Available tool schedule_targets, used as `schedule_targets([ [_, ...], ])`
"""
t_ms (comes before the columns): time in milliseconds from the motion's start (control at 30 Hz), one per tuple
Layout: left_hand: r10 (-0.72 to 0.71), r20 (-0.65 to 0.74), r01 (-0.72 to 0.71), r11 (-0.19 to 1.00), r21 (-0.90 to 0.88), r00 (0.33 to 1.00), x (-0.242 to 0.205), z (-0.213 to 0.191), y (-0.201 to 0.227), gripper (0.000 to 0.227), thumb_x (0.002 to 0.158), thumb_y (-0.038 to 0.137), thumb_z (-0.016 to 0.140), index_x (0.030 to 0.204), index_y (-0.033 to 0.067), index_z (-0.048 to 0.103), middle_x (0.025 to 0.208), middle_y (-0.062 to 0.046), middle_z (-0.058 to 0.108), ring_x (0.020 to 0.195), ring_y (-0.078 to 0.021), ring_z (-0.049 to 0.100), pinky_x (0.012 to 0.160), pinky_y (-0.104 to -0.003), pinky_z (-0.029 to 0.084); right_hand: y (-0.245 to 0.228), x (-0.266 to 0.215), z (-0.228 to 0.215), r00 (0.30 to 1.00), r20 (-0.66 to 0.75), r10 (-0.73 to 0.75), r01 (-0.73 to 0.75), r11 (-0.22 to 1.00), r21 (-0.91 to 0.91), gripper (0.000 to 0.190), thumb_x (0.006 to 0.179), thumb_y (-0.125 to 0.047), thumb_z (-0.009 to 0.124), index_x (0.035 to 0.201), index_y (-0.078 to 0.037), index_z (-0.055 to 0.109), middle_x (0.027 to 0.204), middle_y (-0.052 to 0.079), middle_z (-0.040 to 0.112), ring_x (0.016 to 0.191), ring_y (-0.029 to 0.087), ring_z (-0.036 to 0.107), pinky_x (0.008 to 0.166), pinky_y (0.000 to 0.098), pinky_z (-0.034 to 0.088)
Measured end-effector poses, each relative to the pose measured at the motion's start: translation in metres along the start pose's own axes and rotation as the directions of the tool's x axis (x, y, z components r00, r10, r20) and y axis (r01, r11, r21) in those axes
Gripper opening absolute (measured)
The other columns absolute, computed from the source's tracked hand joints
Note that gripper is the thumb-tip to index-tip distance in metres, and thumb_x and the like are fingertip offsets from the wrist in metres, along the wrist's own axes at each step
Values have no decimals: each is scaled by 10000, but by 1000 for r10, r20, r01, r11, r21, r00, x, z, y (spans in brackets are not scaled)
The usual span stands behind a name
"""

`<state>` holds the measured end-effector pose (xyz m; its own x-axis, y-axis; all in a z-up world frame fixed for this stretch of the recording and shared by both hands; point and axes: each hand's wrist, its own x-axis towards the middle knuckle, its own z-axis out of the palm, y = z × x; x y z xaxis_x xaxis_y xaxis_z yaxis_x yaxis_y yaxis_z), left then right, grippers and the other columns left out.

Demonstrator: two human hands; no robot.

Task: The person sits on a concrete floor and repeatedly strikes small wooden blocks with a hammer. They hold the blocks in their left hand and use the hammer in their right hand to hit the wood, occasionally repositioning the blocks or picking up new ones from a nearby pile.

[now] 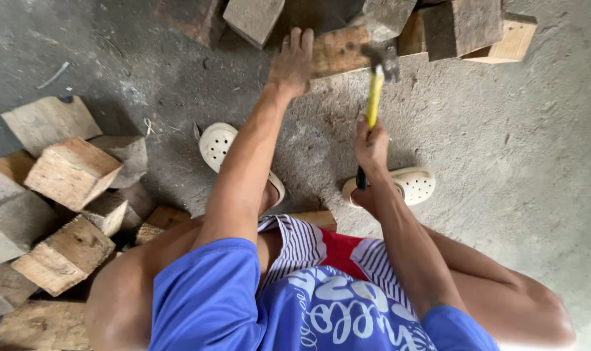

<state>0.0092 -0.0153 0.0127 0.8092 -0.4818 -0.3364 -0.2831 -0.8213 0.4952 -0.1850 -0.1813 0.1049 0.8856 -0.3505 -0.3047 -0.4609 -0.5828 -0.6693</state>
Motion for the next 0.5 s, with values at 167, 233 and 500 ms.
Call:
schedule_targets([
  [167, 30, -7, -30, 999, 25, 1000, -2, 2, 4, 976, 728, -101, 741, 1549, 8, 226, 1548, -286, 290, 1428, -502, 375, 1154, -593, 389, -54, -12, -73, 989, -128, -71, 125, 865, 486, 311, 1162, -340, 494, 1018, -73, 562, 711, -28, 545, 511, 56, 490, 382, 228, 420],
  [233, 23, 15, -23, 1000, 7, 1000, -12, 14, 4, 965, 739, -75, 745, 1543, -3, 219, 1548, -306, 270, 1417, -513, 372, 1140, -605, 385, -88, -3, -129, 680, -440, -586, 714, 666, 218, 458, 1158, -475, 438, 1003, -76, 603, 686, 27, 577, 480, 92, 564, 412, 256, 487],
  [500, 26, 24, -28, 996, 84, 999, -9, -4, 7, 993, 748, -38, 772, 1580, -12, 230, 1585, -315, 305, 1448, -504, 398, 1167, -558, 423, -17, -32, -91, 887, -213, -410, 441, 618, 651, 437, 1026, -521, 515, 1121, -104, 604, 1011, 21, 642, 925, 140, 579, 846, 303, 509],
])
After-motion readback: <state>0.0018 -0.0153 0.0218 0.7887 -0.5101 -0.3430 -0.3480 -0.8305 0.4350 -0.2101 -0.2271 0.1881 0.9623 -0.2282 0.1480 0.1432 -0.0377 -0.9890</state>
